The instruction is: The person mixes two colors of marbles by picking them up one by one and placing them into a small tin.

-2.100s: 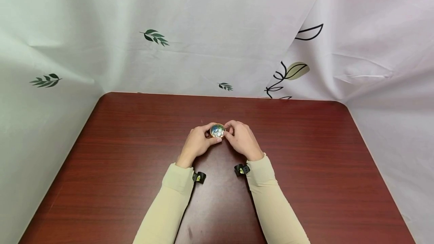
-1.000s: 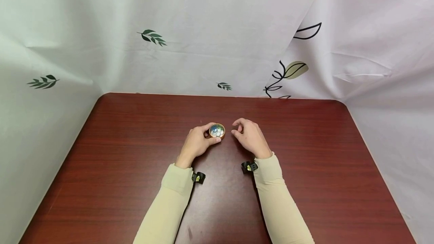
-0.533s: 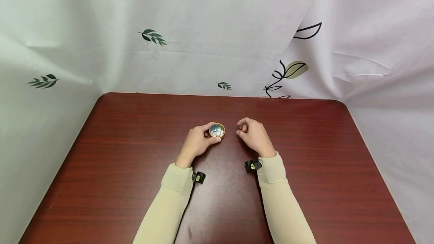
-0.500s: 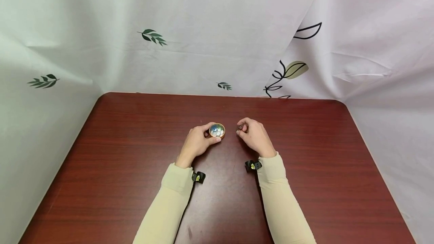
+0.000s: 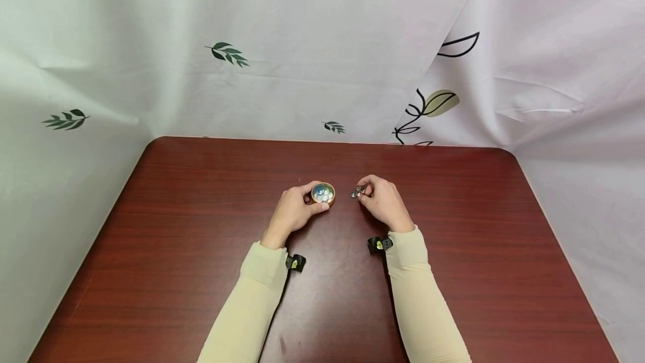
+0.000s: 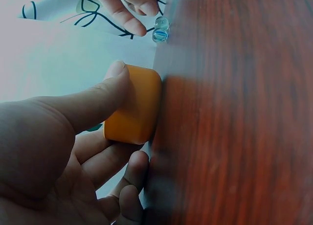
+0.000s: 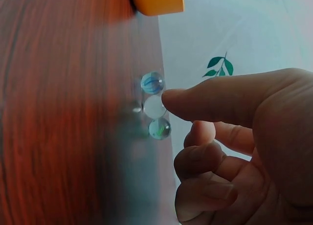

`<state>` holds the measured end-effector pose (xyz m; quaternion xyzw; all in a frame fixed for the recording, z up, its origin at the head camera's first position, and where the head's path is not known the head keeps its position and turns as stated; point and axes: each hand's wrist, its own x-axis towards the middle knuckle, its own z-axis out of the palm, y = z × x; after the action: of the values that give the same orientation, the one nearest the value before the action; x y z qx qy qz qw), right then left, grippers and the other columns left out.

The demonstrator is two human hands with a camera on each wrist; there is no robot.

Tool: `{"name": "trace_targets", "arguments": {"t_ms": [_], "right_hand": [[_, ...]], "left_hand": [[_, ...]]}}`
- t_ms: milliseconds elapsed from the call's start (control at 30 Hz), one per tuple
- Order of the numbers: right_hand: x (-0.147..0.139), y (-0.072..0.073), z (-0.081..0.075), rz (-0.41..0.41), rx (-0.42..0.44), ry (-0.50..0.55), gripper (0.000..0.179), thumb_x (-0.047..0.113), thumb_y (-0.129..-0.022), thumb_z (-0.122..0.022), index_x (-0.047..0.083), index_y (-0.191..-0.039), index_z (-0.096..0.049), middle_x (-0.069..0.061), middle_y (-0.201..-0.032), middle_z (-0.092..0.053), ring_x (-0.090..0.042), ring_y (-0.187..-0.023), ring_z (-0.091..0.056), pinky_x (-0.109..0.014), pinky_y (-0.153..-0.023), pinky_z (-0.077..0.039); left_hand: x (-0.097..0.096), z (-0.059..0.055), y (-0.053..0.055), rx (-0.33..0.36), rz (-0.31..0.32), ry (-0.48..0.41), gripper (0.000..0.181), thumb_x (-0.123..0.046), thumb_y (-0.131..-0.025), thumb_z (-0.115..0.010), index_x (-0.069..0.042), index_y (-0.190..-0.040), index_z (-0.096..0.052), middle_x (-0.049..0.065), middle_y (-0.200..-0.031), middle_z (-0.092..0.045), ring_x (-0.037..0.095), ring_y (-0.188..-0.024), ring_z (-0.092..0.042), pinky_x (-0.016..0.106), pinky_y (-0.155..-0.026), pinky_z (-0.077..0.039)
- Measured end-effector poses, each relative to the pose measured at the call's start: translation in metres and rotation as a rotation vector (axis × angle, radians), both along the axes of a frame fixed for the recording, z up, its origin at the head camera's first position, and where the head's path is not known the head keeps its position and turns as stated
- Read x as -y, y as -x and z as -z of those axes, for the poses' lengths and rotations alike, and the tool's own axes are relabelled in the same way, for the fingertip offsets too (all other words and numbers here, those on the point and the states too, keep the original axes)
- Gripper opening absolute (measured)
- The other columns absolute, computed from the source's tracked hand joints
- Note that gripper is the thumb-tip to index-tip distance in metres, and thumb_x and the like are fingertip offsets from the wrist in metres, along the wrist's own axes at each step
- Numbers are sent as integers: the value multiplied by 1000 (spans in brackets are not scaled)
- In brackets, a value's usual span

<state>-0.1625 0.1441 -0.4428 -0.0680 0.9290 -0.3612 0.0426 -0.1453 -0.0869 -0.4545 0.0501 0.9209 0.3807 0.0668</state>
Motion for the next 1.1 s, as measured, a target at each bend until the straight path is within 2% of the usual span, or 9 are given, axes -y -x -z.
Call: {"name": "trace_targets", "arguments": {"t_ms": [267, 1100], "right_hand": [[-3, 1, 2, 11, 6, -8, 15, 8, -92, -71, 6, -107, -69, -3, -81, -55, -20, -71, -50, -35, -70, -41], [-6, 4, 8, 36, 23, -19, 14, 5, -95, -63, 7, -108, -69, -4, -82, -57, -20, -70, -50, -34, -69, -40]], "left_hand": [[-1, -2, 1, 4, -2, 0, 57, -35, -86, -82, -22, -138, -64, 6, -100, -69, 24, -90, -59, 43, -83, -47], [-1, 0, 1, 13, -2, -2, 56, -34, -87, -82, -24, -139, -64, 6, -97, -67, 23, -89, -57, 40, -81, -47]]}}
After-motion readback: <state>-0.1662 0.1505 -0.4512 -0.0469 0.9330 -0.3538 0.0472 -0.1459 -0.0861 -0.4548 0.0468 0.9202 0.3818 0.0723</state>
